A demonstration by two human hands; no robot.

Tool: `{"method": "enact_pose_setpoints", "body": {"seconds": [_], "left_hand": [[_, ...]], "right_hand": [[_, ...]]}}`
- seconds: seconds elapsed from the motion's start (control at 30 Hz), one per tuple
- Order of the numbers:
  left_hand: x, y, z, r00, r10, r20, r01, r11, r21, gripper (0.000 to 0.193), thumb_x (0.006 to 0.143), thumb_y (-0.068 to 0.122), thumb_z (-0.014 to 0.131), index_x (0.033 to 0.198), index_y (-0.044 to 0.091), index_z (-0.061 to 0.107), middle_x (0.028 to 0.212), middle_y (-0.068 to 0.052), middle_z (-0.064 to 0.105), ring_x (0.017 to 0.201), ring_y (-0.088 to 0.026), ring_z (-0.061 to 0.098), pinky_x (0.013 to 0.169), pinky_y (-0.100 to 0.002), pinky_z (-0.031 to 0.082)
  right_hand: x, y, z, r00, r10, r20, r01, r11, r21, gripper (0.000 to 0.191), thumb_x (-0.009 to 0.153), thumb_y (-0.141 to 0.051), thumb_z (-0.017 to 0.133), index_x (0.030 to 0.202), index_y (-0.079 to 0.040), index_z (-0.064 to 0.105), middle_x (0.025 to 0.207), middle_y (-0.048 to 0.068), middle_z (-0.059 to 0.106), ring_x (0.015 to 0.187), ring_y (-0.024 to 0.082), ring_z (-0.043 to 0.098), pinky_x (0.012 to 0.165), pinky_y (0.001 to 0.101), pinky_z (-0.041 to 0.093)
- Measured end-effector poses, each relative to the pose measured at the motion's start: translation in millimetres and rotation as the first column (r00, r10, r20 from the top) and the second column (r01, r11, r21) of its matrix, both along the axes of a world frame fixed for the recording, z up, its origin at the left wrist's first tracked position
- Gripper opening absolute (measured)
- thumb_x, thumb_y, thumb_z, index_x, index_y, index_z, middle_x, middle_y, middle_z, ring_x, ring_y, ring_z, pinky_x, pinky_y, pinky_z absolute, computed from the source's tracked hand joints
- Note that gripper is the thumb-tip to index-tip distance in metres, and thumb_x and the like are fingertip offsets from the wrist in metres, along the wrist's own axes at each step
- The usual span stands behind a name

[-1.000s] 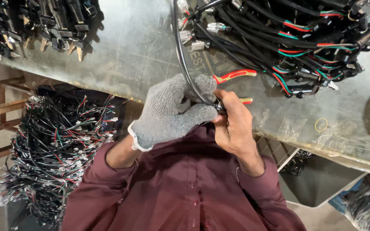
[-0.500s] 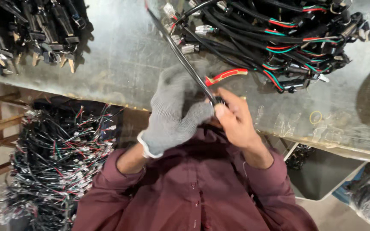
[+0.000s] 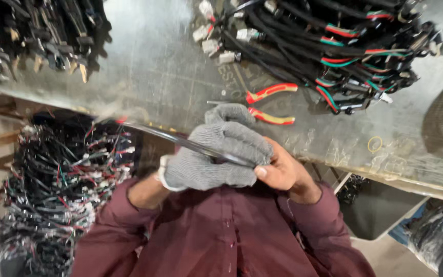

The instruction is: The person picks up black cable harnesses from a workbench covered with wire bundles and uses red-handled pliers to strip insulation from the wire ends. They work through several harnesses one at a time, setting each processed cable back on the bench among the piles of finished wires.

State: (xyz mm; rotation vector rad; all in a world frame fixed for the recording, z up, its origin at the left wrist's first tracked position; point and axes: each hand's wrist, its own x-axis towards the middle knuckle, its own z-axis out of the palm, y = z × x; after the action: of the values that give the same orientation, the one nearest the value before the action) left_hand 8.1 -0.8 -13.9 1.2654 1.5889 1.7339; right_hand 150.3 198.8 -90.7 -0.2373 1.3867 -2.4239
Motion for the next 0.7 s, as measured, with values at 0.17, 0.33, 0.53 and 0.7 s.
{"method": "enact_pose_setpoints", "body": {"seconds": [0.17,0.33,0.53,0.7], "left_hand": [[14,9,-12,0.982,0.154,0.112,-0.148,0.987,-0.058,0.018,0.103,0.024,0.067,0.111,0.009,0.072,0.113,-0.003,0.071,0.116,-0.025,0.064,0.108,-0.037,0.047],[10,19,-14,0.963,0.237,0.131,-0.234,0.972,-0.034,0.024,0.11,0.024,0.063,0.126,0.006,0.063,0.13,-0.01,0.063,0.13,-0.027,0.059,0.115,-0.038,0.046],[13,11,-11,0.861,0.454,0.231,-0.35,0.857,-0.379,0.037,0.101,0.016,0.055,0.135,0.002,0.059,0.116,-0.014,0.067,0.102,-0.026,0.063,0.093,-0.038,0.052],[15,-4,-17,0.933,0.36,0.02,-0.361,0.929,0.077,0.031,0.113,0.011,0.051,0.141,-0.001,0.047,0.129,-0.017,0.056,0.11,-0.029,0.058,0.1,-0.039,0.049]], "right_hand": [[19,-21,-48,0.936,-0.326,0.135,0.305,0.94,0.157,0.075,0.103,-0.029,0.065,0.162,0.006,0.035,0.143,0.01,0.056,0.118,0.016,0.053,0.1,0.0332,0.043],[-1,-34,-40,0.753,-0.633,-0.182,0.653,0.682,0.329,0.069,0.106,-0.046,0.063,0.151,0.0,0.037,0.138,0.01,0.051,0.124,0.02,0.052,0.112,0.0357,0.043],[-42,-5,42,0.816,-0.044,-0.577,0.57,0.235,0.788,0.091,0.084,-0.068,0.067,0.14,-0.003,0.039,0.137,0.02,0.047,0.126,0.037,0.046,0.11,0.0475,0.036],[-51,4,44,0.811,0.271,-0.518,0.583,-0.301,0.755,0.071,0.084,-0.058,0.074,0.135,-0.011,0.057,0.133,0.011,0.055,0.122,0.037,0.053,0.102,0.0491,0.035]]}}
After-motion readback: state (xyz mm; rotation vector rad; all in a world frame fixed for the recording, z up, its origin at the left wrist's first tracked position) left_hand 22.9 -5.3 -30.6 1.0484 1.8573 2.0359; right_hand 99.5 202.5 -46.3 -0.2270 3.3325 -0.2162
